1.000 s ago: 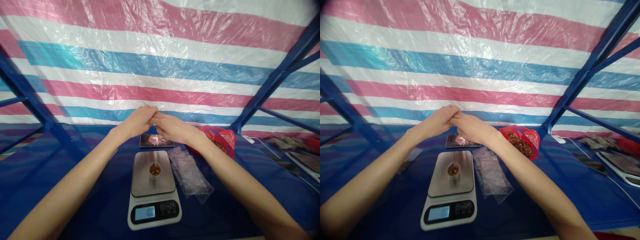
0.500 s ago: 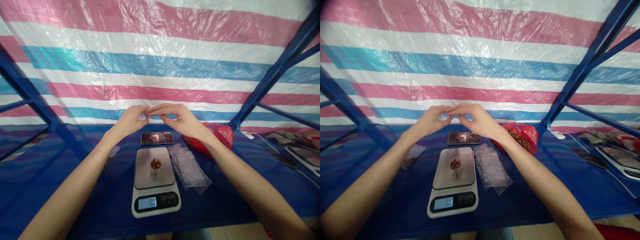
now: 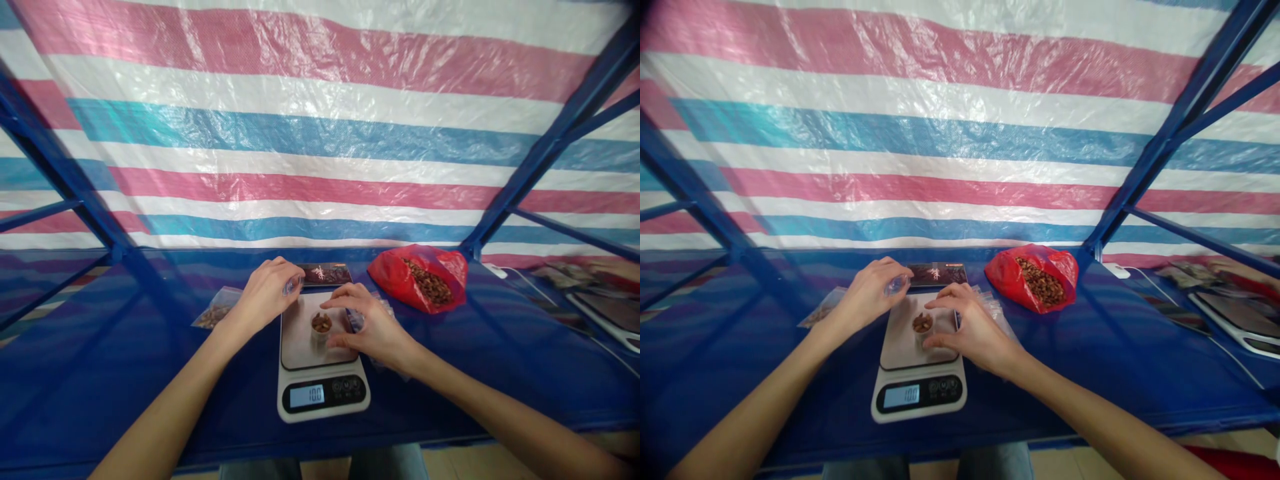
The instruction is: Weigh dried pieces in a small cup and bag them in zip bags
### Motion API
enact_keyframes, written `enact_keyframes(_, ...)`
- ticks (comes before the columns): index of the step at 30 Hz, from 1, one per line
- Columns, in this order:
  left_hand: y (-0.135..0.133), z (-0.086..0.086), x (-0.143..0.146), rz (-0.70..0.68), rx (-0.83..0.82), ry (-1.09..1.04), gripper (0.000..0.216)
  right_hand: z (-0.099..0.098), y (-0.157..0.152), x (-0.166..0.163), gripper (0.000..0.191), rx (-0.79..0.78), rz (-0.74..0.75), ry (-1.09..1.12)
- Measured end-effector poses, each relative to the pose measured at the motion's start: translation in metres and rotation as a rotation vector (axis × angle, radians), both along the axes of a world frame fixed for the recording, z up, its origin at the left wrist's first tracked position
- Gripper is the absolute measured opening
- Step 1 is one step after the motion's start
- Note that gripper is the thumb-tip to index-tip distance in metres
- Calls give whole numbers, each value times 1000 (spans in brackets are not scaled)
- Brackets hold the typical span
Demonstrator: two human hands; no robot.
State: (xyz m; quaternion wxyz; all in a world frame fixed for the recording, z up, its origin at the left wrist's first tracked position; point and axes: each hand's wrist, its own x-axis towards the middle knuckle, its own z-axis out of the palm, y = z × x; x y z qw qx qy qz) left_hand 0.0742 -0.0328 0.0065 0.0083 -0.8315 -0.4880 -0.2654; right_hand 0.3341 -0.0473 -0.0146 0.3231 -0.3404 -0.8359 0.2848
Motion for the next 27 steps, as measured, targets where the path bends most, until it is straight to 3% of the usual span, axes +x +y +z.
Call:
enact_keyframes(4, 1, -2, -6, 17, 24, -31, 15, 3, 1, -9, 30, -1, 40, 6)
enact_keyframes(11, -2, 0, -2, 80, -4, -16, 9, 11, 20, -20, 27, -101, -1, 270)
enact_keyframes(14, -4, 0, 0, 102, -15, 4, 8, 21, 30, -31, 24, -69, 4, 267)
enact_keyframes(21, -5, 3, 0, 197, -28, 27, 8, 44, 38, -55, 17, 317, -20, -89)
enact_keyframes(27, -4, 4, -1, 255, -93, -63, 15, 58, 39, -70, 25, 599, 44, -294)
